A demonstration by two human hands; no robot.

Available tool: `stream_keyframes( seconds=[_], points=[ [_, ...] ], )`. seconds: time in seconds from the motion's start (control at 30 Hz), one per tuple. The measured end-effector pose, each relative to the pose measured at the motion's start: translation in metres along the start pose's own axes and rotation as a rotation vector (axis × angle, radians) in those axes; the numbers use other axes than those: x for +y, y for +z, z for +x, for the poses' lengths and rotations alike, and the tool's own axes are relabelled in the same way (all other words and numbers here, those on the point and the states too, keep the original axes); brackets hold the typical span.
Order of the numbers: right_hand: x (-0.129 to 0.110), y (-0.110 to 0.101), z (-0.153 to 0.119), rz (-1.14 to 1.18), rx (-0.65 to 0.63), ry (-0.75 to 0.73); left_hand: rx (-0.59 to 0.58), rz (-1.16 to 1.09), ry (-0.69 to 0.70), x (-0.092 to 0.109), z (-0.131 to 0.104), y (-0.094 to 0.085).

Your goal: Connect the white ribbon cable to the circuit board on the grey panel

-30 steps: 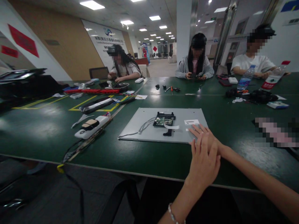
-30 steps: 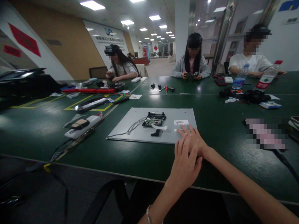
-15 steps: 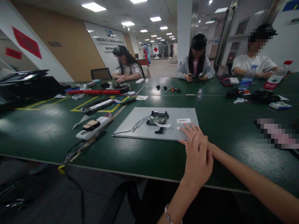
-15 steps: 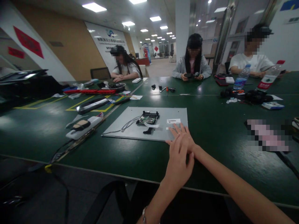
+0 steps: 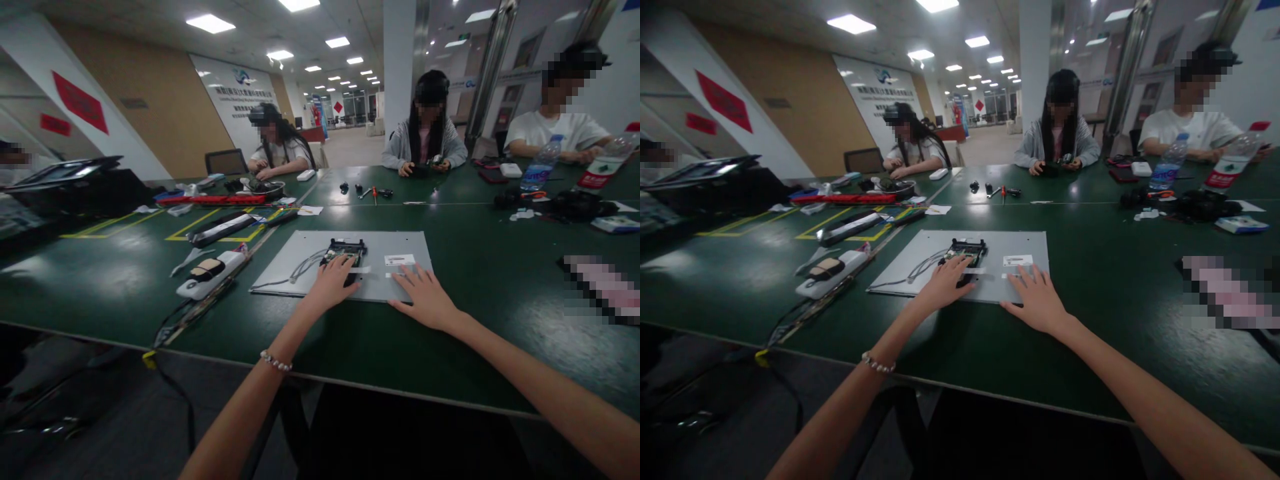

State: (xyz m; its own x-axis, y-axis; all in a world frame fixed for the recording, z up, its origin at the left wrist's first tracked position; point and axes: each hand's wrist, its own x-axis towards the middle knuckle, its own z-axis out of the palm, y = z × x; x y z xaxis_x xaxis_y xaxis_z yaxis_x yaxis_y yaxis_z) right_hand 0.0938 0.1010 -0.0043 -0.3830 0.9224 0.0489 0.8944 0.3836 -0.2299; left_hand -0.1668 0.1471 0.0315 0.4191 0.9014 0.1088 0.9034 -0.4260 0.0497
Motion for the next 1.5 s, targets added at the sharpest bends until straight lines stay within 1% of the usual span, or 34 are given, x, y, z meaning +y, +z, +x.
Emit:
stream_keyframes(
  seconds=[0.07, 0.17, 0.3, 0.4, 0.5, 0.7, 0.8, 0.9, 0.93, 1.0, 1.1, 1.13, 1.2, 1.27, 1.33, 1.4, 1.5],
  points=[
    [0.000, -0.002, 0.000, 0.005, -0.014, 0.003, -0.018, -0.024, 0.056, -0.015, 0.008, 0.005],
    [0.000, -0.004, 0.000, 0.007, -0.025, 0.009, 0.014, -0.036, 0.094, -0.037, 0.024, 0.011],
    [0.000, -0.002, 0.001, 0.007, -0.032, 0.007, 0.061, -0.063, 0.049, -0.065, 0.046, 0.013],
    [0.001, 0.000, 0.001, 0.001, -0.016, -0.005, 0.093, -0.058, -0.011, -0.077, 0.057, 0.013],
    [0.002, 0.002, 0.002, -0.008, 0.006, -0.012, 0.106, -0.023, -0.057, -0.077, 0.058, 0.014],
    [0.003, 0.005, 0.001, -0.018, 0.025, -0.010, 0.163, 0.055, -0.127, -0.057, 0.052, 0.014],
    [0.002, 0.005, 0.000, -0.014, 0.027, -0.012, 0.147, 0.095, -0.157, -0.050, 0.050, 0.010],
    [0.002, 0.005, 0.000, -0.014, 0.027, -0.013, 0.121, 0.113, -0.151, -0.048, 0.049, 0.006],
    [0.002, 0.004, 0.001, -0.013, 0.026, -0.014, 0.128, 0.110, -0.150, -0.048, 0.048, 0.004],
    [0.002, 0.005, 0.001, -0.006, 0.025, -0.016, 0.184, 0.103, -0.179, -0.049, 0.046, 0.001],
    [0.005, 0.007, 0.002, 0.003, 0.028, -0.021, 0.306, 0.096, -0.319, -0.055, 0.044, -0.001],
    [0.005, 0.008, 0.002, 0.005, 0.031, -0.024, 0.316, 0.078, -0.367, -0.058, 0.044, -0.001],
    [0.006, 0.009, 0.002, 0.008, 0.034, -0.030, 0.273, -0.003, -0.427, -0.067, 0.045, 0.000],
    [0.006, 0.010, 0.002, 0.008, 0.037, -0.027, 0.201, -0.143, -0.422, -0.078, 0.049, 0.004],
    [0.005, 0.011, 0.002, 0.010, 0.036, -0.024, 0.170, -0.315, -0.401, -0.089, 0.055, 0.006],
    [0.004, 0.010, 0.002, 0.015, 0.031, -0.023, 0.190, -0.481, -0.393, -0.100, 0.066, 0.005],
    [0.002, 0.008, 0.003, 0.016, 0.022, -0.010, 0.310, -0.638, -0.435, -0.115, 0.091, -0.004]
  ],
)
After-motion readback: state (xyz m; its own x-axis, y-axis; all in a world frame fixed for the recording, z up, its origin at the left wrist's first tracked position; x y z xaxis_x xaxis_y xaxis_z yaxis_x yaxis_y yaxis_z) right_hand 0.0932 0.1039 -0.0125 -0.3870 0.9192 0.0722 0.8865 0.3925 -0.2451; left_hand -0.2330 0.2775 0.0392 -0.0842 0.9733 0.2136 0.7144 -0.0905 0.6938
